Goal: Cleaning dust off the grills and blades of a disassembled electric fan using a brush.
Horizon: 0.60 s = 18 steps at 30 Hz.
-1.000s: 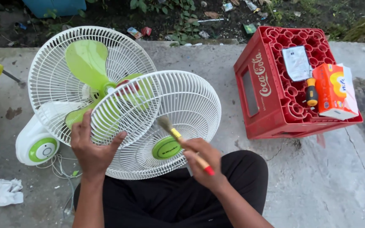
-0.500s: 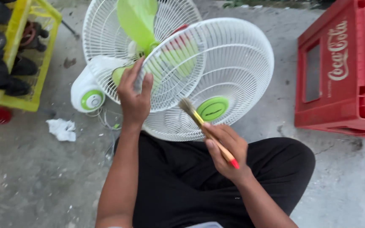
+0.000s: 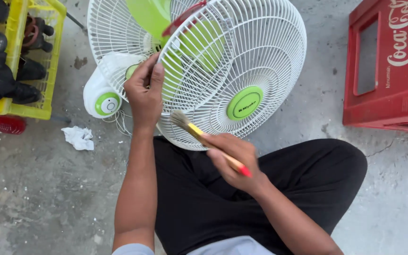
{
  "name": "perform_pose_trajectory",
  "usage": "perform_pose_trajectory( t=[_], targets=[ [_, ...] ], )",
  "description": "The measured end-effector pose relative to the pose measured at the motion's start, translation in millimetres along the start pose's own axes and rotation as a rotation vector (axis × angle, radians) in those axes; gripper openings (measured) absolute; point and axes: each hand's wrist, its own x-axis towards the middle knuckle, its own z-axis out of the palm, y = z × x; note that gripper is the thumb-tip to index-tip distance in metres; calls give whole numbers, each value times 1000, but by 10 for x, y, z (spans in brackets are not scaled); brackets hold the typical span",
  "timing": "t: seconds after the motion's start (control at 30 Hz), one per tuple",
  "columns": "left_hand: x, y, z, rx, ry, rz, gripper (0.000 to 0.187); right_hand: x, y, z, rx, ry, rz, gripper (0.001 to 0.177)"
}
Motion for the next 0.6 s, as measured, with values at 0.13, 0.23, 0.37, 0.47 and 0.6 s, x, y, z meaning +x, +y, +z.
perform_pose_trajectory(
  t=[0.13, 0.23, 0.37, 0.47, 0.6],
  targets=[
    [4, -7, -101, -47, 40, -25, 34, -112, 377, -29, -54, -69, -91, 26],
    [-73, -54, -224, -92, 60, -30, 31, -466, 742, -346, -209, 98, 285, 20],
    [-114, -97, -252, -131, 79, -32, 30, -548, 923, -777, -357, 328, 565, 20],
    [-168, -69, -230, -109, 90, -38, 31, -299, 693, -804, -173, 427, 382, 22],
    [-240, 69, -141, 5, 92, 12, 33, 221, 284, -706, 76, 266, 42, 22]
  ],
)
